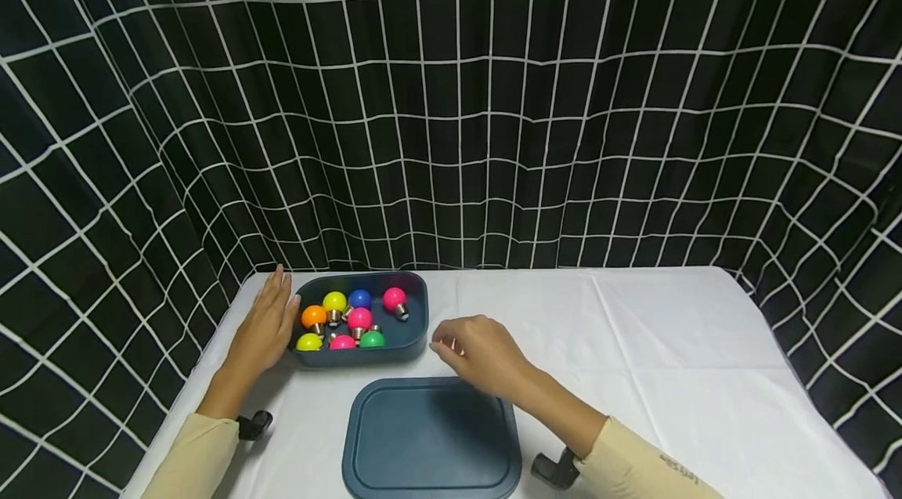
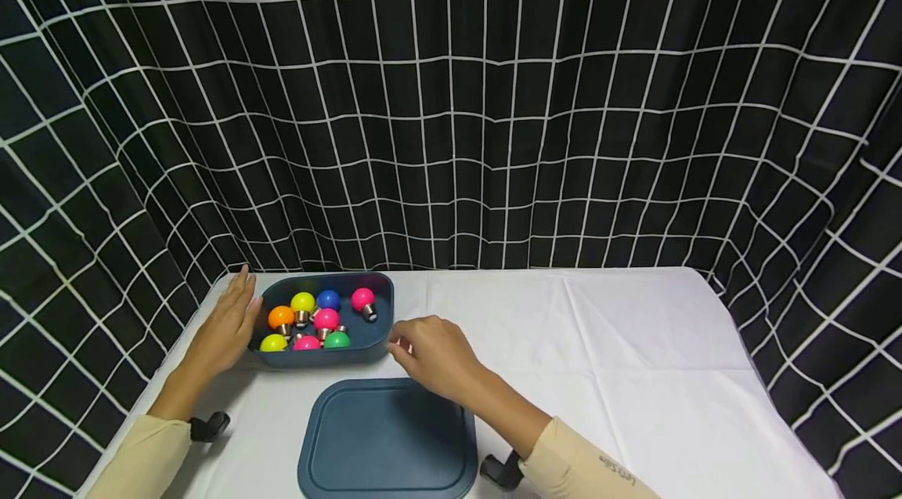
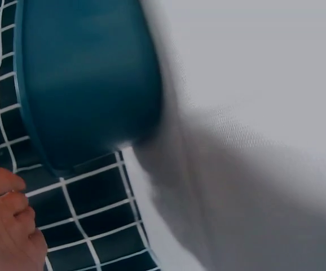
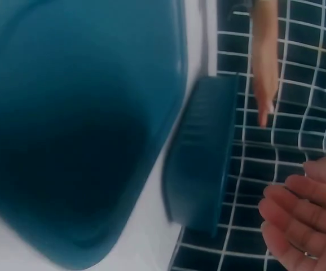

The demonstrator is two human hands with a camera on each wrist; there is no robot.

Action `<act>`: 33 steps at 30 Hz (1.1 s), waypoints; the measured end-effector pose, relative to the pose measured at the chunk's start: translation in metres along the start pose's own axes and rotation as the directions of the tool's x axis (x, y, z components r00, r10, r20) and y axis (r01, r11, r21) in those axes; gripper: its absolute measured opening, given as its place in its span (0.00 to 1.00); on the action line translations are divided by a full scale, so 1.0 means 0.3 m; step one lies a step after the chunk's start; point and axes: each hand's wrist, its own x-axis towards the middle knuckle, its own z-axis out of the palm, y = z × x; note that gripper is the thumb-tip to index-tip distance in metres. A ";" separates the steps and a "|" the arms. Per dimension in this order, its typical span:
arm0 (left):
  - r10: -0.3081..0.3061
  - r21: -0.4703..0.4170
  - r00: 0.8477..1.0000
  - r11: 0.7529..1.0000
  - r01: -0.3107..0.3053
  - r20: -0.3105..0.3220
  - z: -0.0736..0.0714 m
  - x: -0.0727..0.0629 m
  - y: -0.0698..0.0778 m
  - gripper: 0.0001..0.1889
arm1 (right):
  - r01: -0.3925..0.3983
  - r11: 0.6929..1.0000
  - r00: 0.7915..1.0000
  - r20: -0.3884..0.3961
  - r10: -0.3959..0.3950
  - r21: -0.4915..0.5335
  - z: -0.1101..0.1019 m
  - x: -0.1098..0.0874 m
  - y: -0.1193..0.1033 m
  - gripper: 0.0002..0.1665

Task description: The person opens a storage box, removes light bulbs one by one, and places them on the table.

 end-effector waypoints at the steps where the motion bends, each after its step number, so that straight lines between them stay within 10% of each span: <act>1: -0.001 -0.010 1.000 1.000 0.001 0.013 0.007 0.006 -0.009 0.33 | 0.015 1.000 1.000 0.007 -0.015 0.009 0.005 0.018 -0.003 0.06; 15: -0.037 -0.082 0.994 0.996 0.046 0.105 0.066 0.026 -0.070 0.35 | 0.008 1.000 0.990 0.141 -0.007 -0.008 0.137 0.236 -0.012 0.10; 33: -0.033 -0.049 0.986 0.998 0.042 0.165 0.101 0.043 -0.070 0.37 | -0.193 0.981 0.963 0.192 0.187 0.011 0.310 0.314 0.000 0.08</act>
